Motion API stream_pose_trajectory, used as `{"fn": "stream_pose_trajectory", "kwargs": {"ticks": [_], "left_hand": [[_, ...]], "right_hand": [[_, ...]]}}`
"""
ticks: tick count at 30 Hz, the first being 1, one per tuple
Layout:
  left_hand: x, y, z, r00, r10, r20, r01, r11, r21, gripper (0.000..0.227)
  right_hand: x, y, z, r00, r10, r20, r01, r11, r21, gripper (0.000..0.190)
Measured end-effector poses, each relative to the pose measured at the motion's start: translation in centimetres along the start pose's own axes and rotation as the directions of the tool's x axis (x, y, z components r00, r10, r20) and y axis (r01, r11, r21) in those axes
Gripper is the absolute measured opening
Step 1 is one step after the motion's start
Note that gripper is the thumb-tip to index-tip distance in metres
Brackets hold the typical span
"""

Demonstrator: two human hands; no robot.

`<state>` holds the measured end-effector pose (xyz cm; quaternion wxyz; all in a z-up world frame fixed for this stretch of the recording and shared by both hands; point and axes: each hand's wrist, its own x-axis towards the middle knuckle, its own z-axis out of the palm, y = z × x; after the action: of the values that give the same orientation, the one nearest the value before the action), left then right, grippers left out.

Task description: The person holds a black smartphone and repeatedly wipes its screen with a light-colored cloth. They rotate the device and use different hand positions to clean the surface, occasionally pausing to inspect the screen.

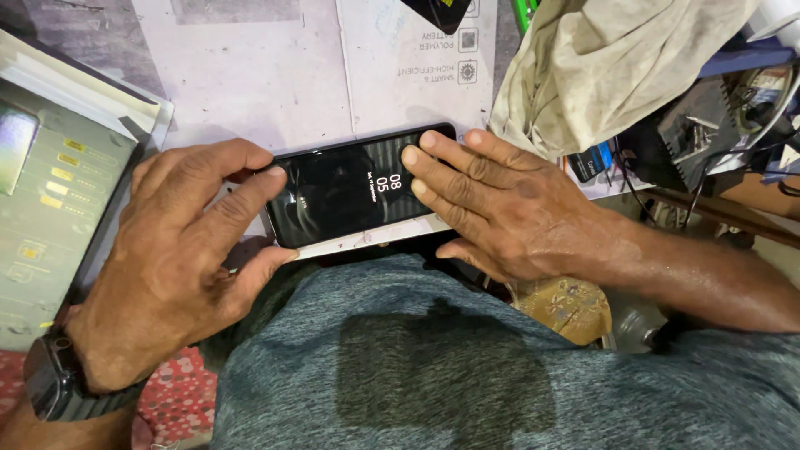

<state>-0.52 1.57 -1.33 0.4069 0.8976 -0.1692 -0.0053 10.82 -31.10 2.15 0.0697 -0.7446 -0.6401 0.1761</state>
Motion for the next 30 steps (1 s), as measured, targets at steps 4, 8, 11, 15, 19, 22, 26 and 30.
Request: {"fn": "stream_pose_trajectory", "kwargs": {"ticks": [4, 8, 11, 15, 19, 22, 26, 30], "left_hand": [[-0.1, 0.1, 0.2, 0.999, -0.028, -0.043, 0.027, 0.999, -0.023, 0.089], [0.0, 0.1, 0.3, 0.998, -0.027, -0.05, 0.024, 0.998, -0.065, 0.097], [-0.1, 0.1, 0.3, 0.998, -0.01, -0.07, 0.005, 0.997, -0.077, 0.101], [-0.1, -0.1, 0.2, 0.997, 0.003, -0.08, -0.01, 0.996, -0.087, 0.099], [-0.2, -0.1, 0.1, 0.998, -0.04, -0.039, 0.036, 0.993, -0.11, 0.096], [-0.4, -0.1, 0.0, 0.998, -0.05, -0.029, 0.047, 0.994, -0.099, 0.095], [-0.5, -0.3, 0.1, 0.998, -0.037, -0.049, 0.031, 0.993, -0.116, 0.097], [-0.5, -0.3, 0.0, 0.998, -0.031, -0.056, 0.024, 0.992, -0.125, 0.097]], "right_hand": [[0.2, 0.1, 0.1, 1.0, -0.023, -0.005, 0.023, 1.0, 0.01, 0.071], [0.3, 0.2, 0.2, 0.999, -0.032, -0.012, 0.032, 0.999, 0.017, 0.071], [0.4, 0.2, 0.3, 0.999, -0.041, -0.019, 0.041, 0.999, 0.014, 0.071], [0.7, 0.0, 0.3, 0.999, -0.036, -0.016, 0.036, 0.999, -0.002, 0.07], [1.0, -0.5, 0.2, 1.0, -0.016, -0.024, 0.016, 1.0, -0.014, 0.071], [1.2, -0.8, 0.4, 0.999, 0.005, -0.033, -0.005, 1.0, -0.014, 0.07], [1.7, -1.0, 0.4, 0.999, 0.011, -0.035, -0.012, 1.0, -0.023, 0.07], [1.9, -1.2, 0.3, 0.999, 0.013, -0.036, -0.014, 0.999, -0.03, 0.071]]}}
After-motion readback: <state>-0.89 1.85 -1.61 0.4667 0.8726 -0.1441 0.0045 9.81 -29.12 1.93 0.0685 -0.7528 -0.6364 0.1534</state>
